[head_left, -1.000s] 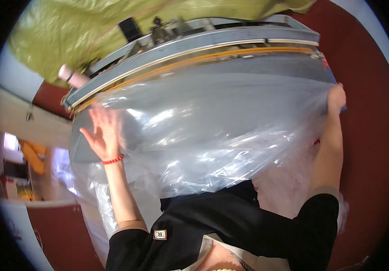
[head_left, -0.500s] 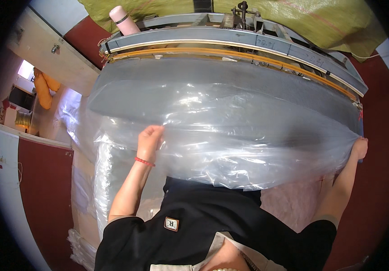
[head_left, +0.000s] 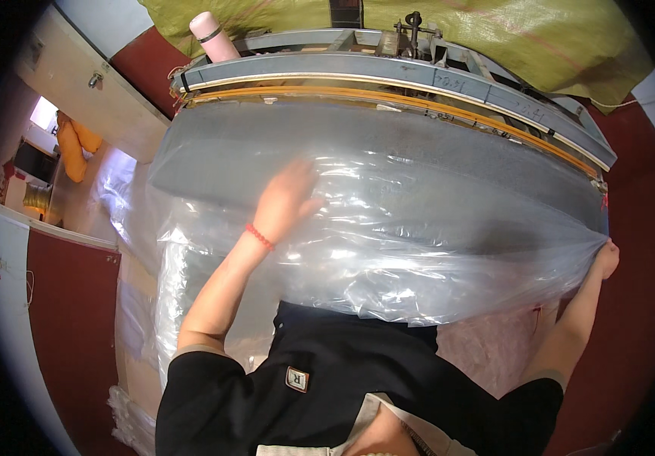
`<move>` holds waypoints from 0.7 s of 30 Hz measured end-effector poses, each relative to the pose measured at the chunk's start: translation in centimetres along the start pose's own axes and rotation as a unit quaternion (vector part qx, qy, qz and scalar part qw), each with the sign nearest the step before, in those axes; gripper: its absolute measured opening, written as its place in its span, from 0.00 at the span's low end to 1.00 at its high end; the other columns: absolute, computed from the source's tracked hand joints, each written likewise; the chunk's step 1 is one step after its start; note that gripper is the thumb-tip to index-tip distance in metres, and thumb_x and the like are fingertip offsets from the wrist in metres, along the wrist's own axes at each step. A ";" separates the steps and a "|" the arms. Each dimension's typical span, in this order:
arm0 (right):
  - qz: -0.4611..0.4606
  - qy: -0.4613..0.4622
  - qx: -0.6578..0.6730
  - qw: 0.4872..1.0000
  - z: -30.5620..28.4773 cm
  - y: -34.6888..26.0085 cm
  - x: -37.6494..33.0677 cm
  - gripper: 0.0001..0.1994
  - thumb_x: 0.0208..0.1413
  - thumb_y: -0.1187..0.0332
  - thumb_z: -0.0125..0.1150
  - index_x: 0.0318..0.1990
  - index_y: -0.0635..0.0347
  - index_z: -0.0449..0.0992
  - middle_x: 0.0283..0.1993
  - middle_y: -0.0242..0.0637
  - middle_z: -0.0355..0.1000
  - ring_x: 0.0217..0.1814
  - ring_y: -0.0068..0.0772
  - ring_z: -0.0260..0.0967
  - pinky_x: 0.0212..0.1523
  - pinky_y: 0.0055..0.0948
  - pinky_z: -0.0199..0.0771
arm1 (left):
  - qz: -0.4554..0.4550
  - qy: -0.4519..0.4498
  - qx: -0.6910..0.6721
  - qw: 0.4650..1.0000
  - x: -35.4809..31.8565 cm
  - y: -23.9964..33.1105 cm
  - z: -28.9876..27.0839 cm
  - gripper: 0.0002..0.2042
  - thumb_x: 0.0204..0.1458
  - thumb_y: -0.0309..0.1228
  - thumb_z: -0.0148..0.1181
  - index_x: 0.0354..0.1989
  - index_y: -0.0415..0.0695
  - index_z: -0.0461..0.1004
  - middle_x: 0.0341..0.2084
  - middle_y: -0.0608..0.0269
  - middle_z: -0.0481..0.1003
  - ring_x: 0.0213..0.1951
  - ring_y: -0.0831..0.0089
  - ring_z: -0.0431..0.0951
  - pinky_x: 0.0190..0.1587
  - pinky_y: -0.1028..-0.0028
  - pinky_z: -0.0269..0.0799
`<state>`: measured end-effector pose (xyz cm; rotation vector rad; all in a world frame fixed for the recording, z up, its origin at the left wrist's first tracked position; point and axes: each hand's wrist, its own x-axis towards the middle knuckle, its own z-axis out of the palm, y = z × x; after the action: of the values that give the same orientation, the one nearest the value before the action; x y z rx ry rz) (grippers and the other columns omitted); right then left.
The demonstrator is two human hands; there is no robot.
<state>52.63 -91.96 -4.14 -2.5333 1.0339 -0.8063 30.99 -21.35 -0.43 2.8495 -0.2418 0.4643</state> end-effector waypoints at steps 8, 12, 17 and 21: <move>0.023 -0.027 0.466 0.884 -1.4 6.4 3.8 0.15 0.47 0.61 0.60 0.35 0.64 0.73 0.33 0.33 0.70 0.34 0.22 0.65 0.37 0.22 0.66 | -0.184 0.126 0.004 0.975 2.5 -1.8 1.6 0.09 0.42 0.33 0.58 0.28 0.40 0.71 0.17 0.60 0.70 0.27 0.63 0.71 0.27 0.67 0.65; 0.018 -0.025 0.517 0.856 -6.8 6.0 2.2 0.12 0.47 0.63 0.59 0.34 0.62 0.74 0.34 0.33 0.71 0.36 0.22 0.66 0.38 0.21 0.66 | -0.223 0.132 -0.011 0.966 2.8 -2.8 1.9 0.10 0.40 0.33 0.60 0.29 0.43 0.71 0.17 0.61 0.70 0.26 0.63 0.72 0.27 0.67 0.65; 0.027 -0.042 0.488 0.872 -7.9 7.5 4.8 0.11 0.46 0.65 0.60 0.33 0.64 0.75 0.33 0.33 0.71 0.33 0.23 0.66 0.37 0.22 0.67 | -0.077 0.151 -0.029 0.985 3.8 -5.1 1.6 0.08 0.43 0.31 0.53 0.29 0.41 0.69 0.26 0.53 0.72 0.31 0.56 0.71 0.34 0.63 0.66; 0.022 -0.109 0.541 0.834 -7.1 -3.2 1.6 0.12 0.48 0.64 0.52 0.34 0.64 0.75 0.29 0.32 0.71 0.30 0.25 0.66 0.33 0.25 0.67 | -0.231 0.332 -0.414 0.816 6.2 -8.8 0.8 0.07 0.49 0.32 0.48 0.29 0.41 0.67 0.19 0.68 0.67 0.27 0.74 0.67 0.31 0.75 0.64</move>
<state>51.13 -91.23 3.65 -1.5444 0.3462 -0.7491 38.81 -13.89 -0.95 1.6734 0.3112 0.9197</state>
